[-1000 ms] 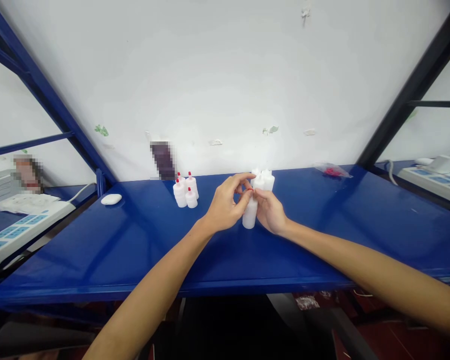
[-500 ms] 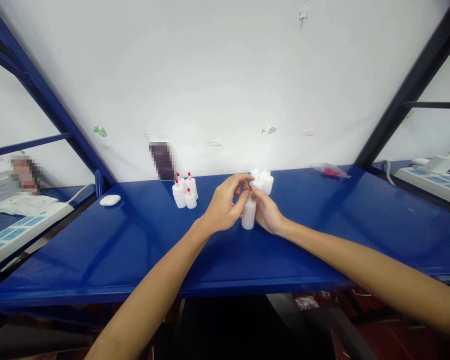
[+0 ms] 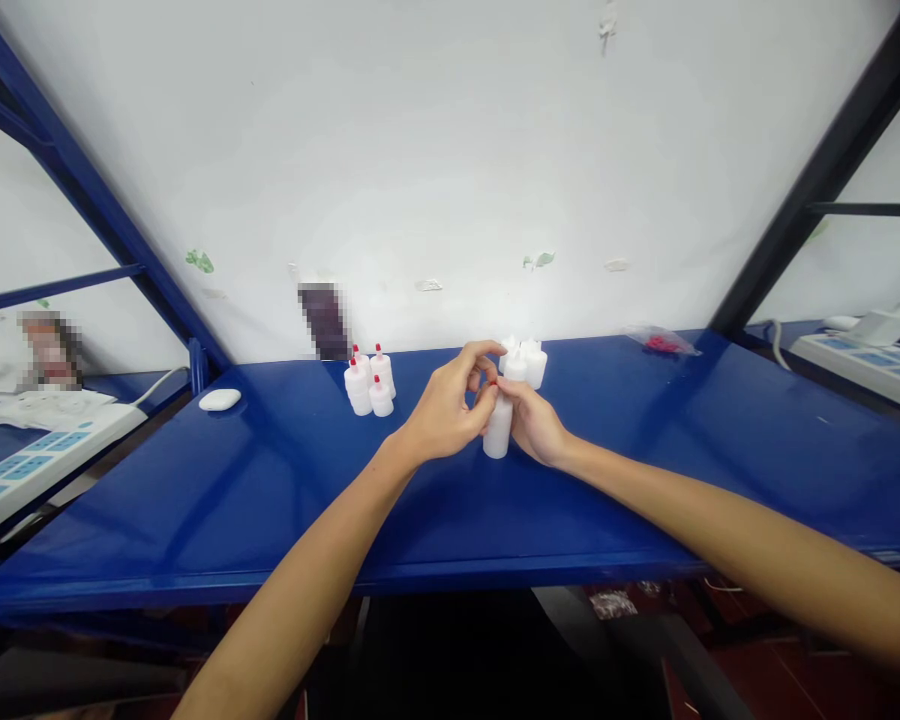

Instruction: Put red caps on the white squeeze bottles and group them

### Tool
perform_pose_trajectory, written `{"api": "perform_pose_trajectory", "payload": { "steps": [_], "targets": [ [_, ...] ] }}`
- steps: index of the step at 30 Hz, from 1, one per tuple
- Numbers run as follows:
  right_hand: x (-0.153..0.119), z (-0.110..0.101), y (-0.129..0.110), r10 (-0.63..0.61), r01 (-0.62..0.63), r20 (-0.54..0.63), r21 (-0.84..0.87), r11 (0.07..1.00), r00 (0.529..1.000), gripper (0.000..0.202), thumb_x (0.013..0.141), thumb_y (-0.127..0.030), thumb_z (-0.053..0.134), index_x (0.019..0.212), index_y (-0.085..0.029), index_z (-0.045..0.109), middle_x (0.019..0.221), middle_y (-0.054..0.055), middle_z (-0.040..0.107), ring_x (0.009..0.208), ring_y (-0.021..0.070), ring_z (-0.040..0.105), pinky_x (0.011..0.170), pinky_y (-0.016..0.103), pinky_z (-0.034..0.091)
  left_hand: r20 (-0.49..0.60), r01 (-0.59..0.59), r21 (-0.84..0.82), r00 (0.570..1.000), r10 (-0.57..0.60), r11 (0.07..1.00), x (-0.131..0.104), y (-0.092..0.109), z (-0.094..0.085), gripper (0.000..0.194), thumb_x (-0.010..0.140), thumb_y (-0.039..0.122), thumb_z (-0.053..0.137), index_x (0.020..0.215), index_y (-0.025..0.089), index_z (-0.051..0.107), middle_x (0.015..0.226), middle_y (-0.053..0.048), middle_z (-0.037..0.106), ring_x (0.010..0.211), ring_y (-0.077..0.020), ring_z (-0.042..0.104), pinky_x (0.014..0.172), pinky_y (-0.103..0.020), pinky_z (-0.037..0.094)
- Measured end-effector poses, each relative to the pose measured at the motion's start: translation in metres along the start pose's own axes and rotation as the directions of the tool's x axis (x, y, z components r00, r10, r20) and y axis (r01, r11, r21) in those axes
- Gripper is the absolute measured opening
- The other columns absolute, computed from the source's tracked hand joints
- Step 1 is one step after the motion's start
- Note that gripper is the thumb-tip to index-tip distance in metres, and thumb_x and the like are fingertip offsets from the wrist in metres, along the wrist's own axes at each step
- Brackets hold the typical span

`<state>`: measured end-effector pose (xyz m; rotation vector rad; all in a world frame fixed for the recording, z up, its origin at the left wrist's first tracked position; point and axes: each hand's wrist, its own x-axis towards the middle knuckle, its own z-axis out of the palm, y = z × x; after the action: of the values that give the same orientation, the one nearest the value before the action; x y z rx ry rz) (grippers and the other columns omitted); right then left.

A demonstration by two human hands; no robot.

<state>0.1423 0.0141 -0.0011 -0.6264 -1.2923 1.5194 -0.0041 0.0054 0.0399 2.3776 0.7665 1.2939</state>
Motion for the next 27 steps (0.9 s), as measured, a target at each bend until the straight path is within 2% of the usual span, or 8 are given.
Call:
{"api": "perform_pose_trajectory", "payload": {
  "steps": [5, 9, 11, 15, 20, 25, 27],
  "targets": [
    [-0.001, 0.0, -0.001, 0.002, -0.002, 0.034, 0.018, 1.0, 0.999, 0.037, 0.08, -0.056, 0.054, 0.076, -0.02, 0.062, 0.059, 0.001, 0.058, 0.06, 0.0192, 0.059, 0.059, 0.032, 0.05, -0.037, 0.028, -0.088, 0.999, -0.032, 0.996, 0.0, 0.0, 0.004, 0.043, 0.082, 0.009, 0.055, 0.122, 0.022, 0.047, 0.088, 0.0, 0.062, 0.068, -0.0093, 0.047, 0.068, -0.023, 0.045],
    [-0.001, 0.0, -0.002, -0.002, 0.002, 0.047, 0.01, 1.0, 0.999, 0.038, 0.081, -0.057, 0.055, 0.075, -0.02, 0.061, 0.058, 0.001, 0.058, 0.054, 0.0171, 0.056, 0.057, 0.032, 0.049, 0.002, 0.101, -0.192, 0.995, -0.102, 0.976, -0.001, 0.0, 0.007, 0.04, 0.083, 0.012, 0.056, 0.121, 0.022, 0.049, 0.091, 0.0, 0.065, 0.059, -0.0063, 0.046, 0.057, -0.019, 0.044],
    [-0.001, 0.0, -0.002, 0.017, -0.017, 0.055, 0.004, 1.0, 0.998, 0.037, 0.081, -0.056, 0.055, 0.076, -0.02, 0.061, 0.057, 0.001, 0.058, 0.054, 0.0176, 0.056, 0.056, 0.032, 0.049, -0.005, 0.115, -0.208, 0.993, -0.119, 0.971, -0.002, -0.001, 0.008, 0.038, 0.082, 0.012, 0.057, 0.119, 0.021, 0.051, 0.091, -0.001, 0.066, 0.059, -0.0065, 0.048, 0.056, -0.019, 0.044],
    [-0.001, 0.0, -0.003, 0.02, -0.021, 0.044, 0.015, 1.0, 0.999, 0.033, 0.08, -0.05, 0.054, 0.07, -0.019, 0.059, 0.053, 0.001, 0.056, 0.048, 0.016, 0.052, 0.051, 0.03, 0.046, -0.034, 0.104, -0.186, 0.993, -0.112, 0.977, -0.002, -0.001, 0.009, 0.036, 0.081, 0.012, 0.06, 0.116, 0.02, 0.055, 0.092, -0.001, 0.069, 0.066, -0.0082, 0.055, 0.064, -0.022, 0.047],
    [-0.001, -0.001, -0.002, -0.054, 0.053, 0.039, 0.038, 0.998, 0.998, 0.03, 0.077, -0.046, 0.049, 0.067, -0.019, 0.056, 0.043, -0.001, 0.049, 0.037, 0.0135, 0.044, 0.04, 0.026, 0.036, -0.057, 0.071, -0.106, 0.995, -0.077, 0.992, -0.003, -0.003, 0.011, 0.032, 0.081, 0.014, 0.064, 0.112, 0.02, 0.06, 0.096, -0.004, 0.07, 0.085, -0.0149, 0.064, 0.075, -0.027, 0.049],
    [-0.001, -0.003, 0.002, -0.138, 0.139, 0.048, -0.006, 0.99, 0.989, 0.032, 0.086, -0.046, 0.048, 0.073, -0.018, 0.056, 0.048, -0.001, 0.053, 0.041, 0.013, 0.048, 0.044, 0.026, 0.04, -0.109, 0.084, -0.06, 0.99, -0.09, 0.995, -0.004, -0.009, 0.016, 0.026, 0.082, 0.016, 0.065, 0.107, 0.021, 0.065, 0.093, -0.003, 0.068, 0.08, -0.0144, 0.061, 0.077, -0.03, 0.048],
    [-0.002, -0.003, 0.004, -0.138, 0.139, 0.046, -0.016, 0.99, 0.989, 0.033, 0.089, -0.048, 0.047, 0.079, -0.018, 0.057, 0.053, -0.001, 0.056, 0.045, 0.0133, 0.05, 0.047, 0.026, 0.041, -0.146, 0.077, -0.071, 0.986, -0.087, 0.994, -0.001, -0.01, 0.012, 0.021, 0.082, 0.017, 0.065, 0.103, 0.021, 0.066, 0.094, -0.003, 0.069, 0.079, -0.0138, 0.059, 0.077, -0.03, 0.047]
  ]
}}
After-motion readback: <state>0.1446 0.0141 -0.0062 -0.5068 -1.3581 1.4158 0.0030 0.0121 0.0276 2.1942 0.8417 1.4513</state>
